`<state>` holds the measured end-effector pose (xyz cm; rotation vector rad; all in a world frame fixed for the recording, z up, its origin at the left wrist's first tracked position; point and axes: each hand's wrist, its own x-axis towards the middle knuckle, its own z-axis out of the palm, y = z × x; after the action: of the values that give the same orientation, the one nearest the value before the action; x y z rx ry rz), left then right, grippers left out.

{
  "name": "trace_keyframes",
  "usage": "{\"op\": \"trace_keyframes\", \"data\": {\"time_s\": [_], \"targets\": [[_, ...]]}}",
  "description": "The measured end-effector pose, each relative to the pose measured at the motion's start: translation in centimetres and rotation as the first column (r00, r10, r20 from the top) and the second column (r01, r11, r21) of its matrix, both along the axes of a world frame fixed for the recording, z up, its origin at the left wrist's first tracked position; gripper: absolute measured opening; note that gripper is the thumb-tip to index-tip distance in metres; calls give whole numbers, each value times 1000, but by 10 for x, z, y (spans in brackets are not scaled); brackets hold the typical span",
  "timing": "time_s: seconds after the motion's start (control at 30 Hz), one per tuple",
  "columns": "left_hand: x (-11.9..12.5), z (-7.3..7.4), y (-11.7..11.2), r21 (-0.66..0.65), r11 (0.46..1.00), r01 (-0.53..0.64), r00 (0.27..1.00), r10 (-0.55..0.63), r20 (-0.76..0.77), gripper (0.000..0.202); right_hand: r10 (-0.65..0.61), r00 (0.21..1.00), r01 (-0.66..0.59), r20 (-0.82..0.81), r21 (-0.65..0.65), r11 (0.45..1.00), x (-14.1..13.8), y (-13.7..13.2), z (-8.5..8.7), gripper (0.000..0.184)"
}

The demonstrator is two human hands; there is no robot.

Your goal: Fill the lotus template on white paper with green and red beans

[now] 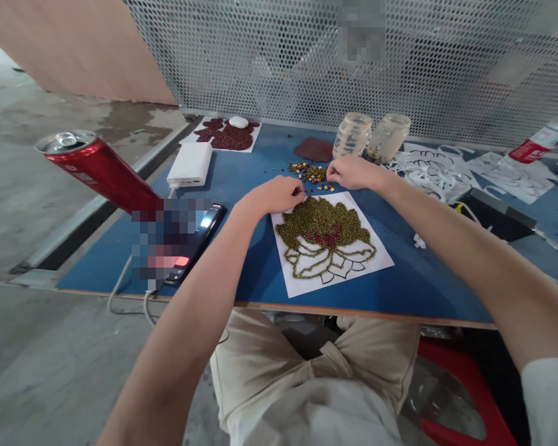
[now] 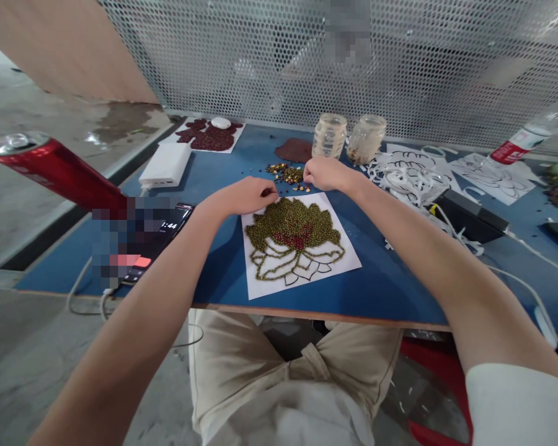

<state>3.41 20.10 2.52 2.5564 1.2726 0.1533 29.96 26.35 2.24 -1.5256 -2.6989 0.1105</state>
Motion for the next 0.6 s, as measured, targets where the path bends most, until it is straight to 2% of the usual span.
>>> {"op": "trace_keyframes", "data": {"time_s": [0.07, 0.13, 0.27, 0.33, 0.43, 0.5, 0.6], "targets": [[0, 1, 0, -8, 1000, -4, 1000, 4, 0, 33, -7, 1000, 7, 20, 16, 1000, 1, -1, -2, 20], [0, 2, 0, -16, 1000, -4, 1000, 4, 0, 33, -18, 1000, 16, 16, 99, 995, 2, -8, -2, 24], [0, 4, -1, -39, 999, -7, 1000, 7, 5, 30, 62, 986, -22, -154, 251, 968, 6, -44, 12, 21], [1, 5, -2, -46, 999, -15, 1000, 15, 2, 29, 150, 950, -89, -272, 227, 970, 8, -76, 21, 13], [1, 6, -3, -42, 999, -18, 1000, 18, 5, 28, 300, 891, -297, -341, 60, 953, 10, -129, 24, 7], [1, 6, -4, -48, 999, -25, 1000, 25, 11, 27, 397, 854, -421, -337, 2, 907, 11, -158, 18, 13], [1, 6, -4, -67, 997, -37, 999, 38, 14, 27, 483, 825, -503, -294, 10, 864, 11, -185, 3, 21]]}}
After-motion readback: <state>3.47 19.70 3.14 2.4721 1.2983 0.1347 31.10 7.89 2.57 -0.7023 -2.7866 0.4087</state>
